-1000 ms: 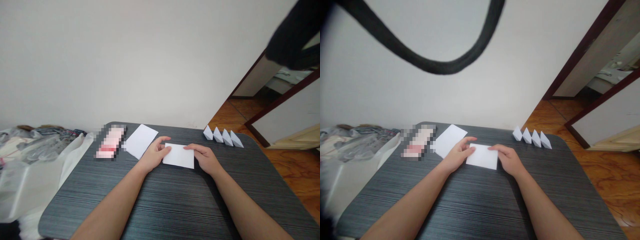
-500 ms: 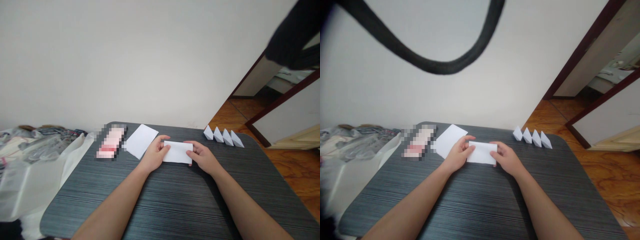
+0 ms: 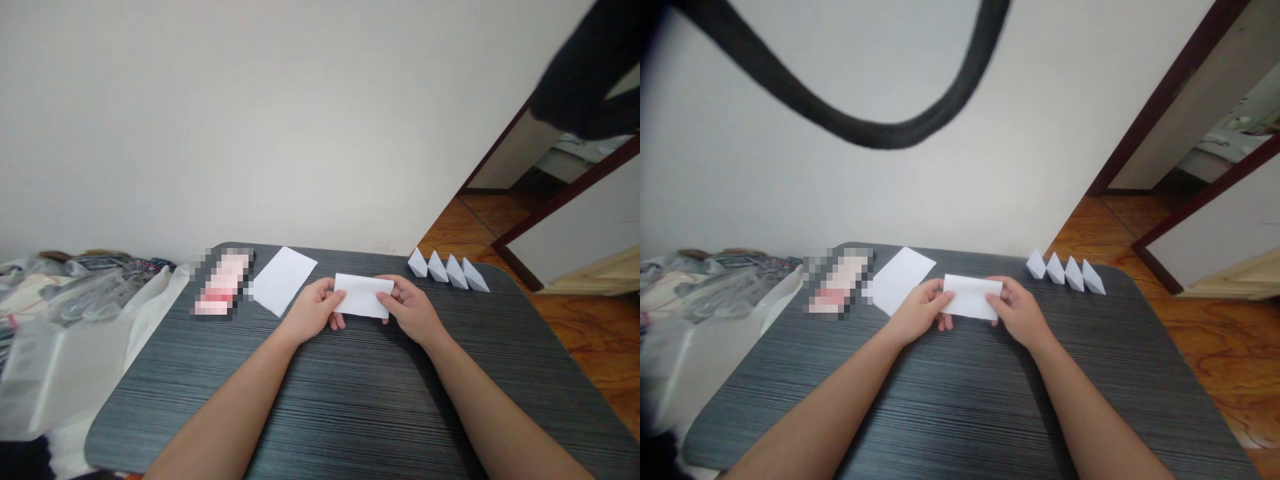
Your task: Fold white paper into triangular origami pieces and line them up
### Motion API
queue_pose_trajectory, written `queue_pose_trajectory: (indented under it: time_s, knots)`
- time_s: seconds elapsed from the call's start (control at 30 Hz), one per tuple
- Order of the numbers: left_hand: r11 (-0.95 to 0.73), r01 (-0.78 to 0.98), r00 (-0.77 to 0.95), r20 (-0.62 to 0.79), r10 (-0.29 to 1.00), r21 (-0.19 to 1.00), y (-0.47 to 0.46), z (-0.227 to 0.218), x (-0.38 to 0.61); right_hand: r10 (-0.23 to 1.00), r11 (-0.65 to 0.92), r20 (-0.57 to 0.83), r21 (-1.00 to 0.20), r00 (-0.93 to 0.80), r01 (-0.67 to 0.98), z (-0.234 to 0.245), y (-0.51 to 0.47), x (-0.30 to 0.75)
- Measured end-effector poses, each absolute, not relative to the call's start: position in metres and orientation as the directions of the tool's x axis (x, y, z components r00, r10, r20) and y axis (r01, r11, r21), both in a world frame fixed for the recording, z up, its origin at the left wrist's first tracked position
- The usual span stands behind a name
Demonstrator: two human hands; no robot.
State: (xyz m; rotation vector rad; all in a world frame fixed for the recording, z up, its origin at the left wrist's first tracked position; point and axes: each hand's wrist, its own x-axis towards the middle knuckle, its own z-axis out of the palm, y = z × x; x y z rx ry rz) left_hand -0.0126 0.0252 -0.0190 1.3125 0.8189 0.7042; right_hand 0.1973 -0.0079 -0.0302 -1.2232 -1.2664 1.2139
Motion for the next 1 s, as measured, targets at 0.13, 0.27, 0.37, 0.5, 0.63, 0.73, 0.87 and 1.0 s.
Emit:
queue_pose_trajectory:
  time_s: [0.13, 0.27, 0.37, 0.5, 0.63, 0.73, 0.87, 1.0]
  knots:
    - [0.096, 0.031, 0.527, -0.098, 0.844, 0.995, 0.0264, -0.0219, -0.0132, 0.999, 0.009, 0.007, -1.000, -0.047, 0.028, -0.0322, -0.0078, 0.1983]
    - [0.084, 0.036, 0.521, -0.090, 0.849, 0.996, 0.0269, -0.0218, -0.0127, 0.999, 0.010, 0.008, -1.000, -0.045, 0.030, -0.0337, -0.0071, 0.1984]
    - [0.092, 0.041, 0.524, -0.099, 0.846, 0.995, 0.0270, -0.0207, -0.0123, 0.999, 0.007, 0.006, -0.999, -0.037, 0.031, -0.0339, -0.0067, 0.1982]
    - [0.109, 0.028, 0.528, -0.107, 0.842, 0.994, 0.0268, -0.0192, -0.0123, 0.999, 0.006, 0.005, -0.999, -0.033, 0.039, -0.0334, -0.0066, 0.1983]
    - [0.156, 0.010, 0.519, -0.138, 0.843, 0.988, 0.0258, -0.0188, -0.0115, 1.000, 0.007, 0.006, -0.998, -0.024, 0.055, -0.0335, -0.0064, 0.1991]
    - [0.200, -0.020, 0.503, -0.163, 0.849, 0.980, 0.0254, -0.0190, -0.0109, 1.000, 0.002, 0.001, -0.998, -0.018, 0.064, -0.0342, -0.0063, 0.1994]
    - [0.214, -0.025, 0.497, -0.174, 0.850, 0.976, 0.0258, -0.0193, -0.0111, 1.000, 0.002, 0.001, -0.997, -0.018, 0.073, -0.0349, -0.0062, 0.1993]
    - [0.203, -0.020, 0.500, -0.166, 0.850, 0.979, 0.0252, -0.0190, -0.0113, 1.000, 0.005, 0.003, -0.997, -0.028, 0.079, -0.0358, -0.0061, 0.1999]
